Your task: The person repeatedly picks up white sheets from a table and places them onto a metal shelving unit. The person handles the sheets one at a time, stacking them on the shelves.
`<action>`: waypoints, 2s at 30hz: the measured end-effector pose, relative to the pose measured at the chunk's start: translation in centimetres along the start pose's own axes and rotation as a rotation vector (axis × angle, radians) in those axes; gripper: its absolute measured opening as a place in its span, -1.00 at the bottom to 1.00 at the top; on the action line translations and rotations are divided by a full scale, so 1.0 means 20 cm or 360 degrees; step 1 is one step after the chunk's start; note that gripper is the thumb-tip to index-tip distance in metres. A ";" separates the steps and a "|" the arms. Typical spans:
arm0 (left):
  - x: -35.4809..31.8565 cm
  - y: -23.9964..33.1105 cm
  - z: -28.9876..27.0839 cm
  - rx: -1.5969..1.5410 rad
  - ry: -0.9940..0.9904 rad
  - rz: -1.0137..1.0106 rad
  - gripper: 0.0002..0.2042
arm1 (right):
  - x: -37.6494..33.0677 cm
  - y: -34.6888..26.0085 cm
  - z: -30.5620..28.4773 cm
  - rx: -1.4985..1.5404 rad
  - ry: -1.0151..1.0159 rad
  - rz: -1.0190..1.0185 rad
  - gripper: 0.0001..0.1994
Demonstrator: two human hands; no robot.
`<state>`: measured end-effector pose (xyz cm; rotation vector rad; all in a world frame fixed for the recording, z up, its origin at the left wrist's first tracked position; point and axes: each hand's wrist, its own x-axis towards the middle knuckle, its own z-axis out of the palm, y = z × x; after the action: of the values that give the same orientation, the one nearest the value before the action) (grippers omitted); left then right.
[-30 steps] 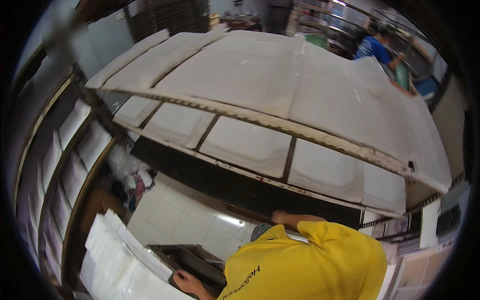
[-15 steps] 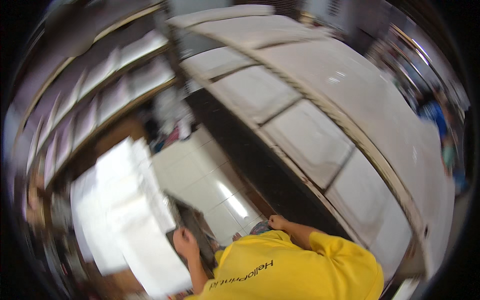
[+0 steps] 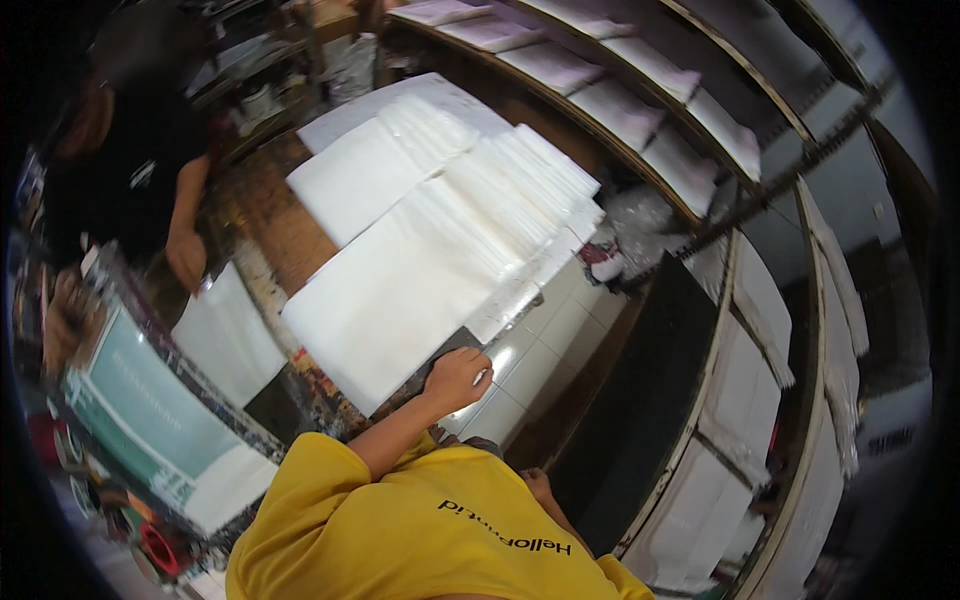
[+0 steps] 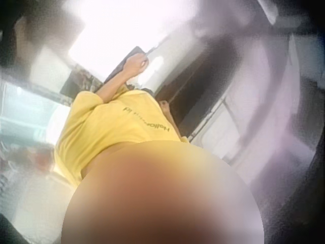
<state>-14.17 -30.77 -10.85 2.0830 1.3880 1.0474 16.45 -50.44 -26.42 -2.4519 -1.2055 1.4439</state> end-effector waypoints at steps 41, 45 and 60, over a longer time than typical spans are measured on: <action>0.12 0.18 -0.33 0.0290 0.0088 -0.0451 -0.74 | -0.30 -0.81 -0.31 0.1475 -0.0394 -0.0868 -0.61; 0.05 0.56 -0.17 0.0032 -0.0272 -0.0268 -0.79 | -0.58 -1.14 -0.52 0.1298 -0.0394 -0.1297 -0.49; -0.12 1.10 -0.29 -0.0615 -0.0083 0.0585 -0.78 | -0.85 -1.27 -1.03 -0.0094 0.0922 -0.1150 -0.85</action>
<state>-6.29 -42.35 7.25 2.0876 0.7147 1.2745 12.67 -37.13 7.76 -1.8972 -1.6994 0.4740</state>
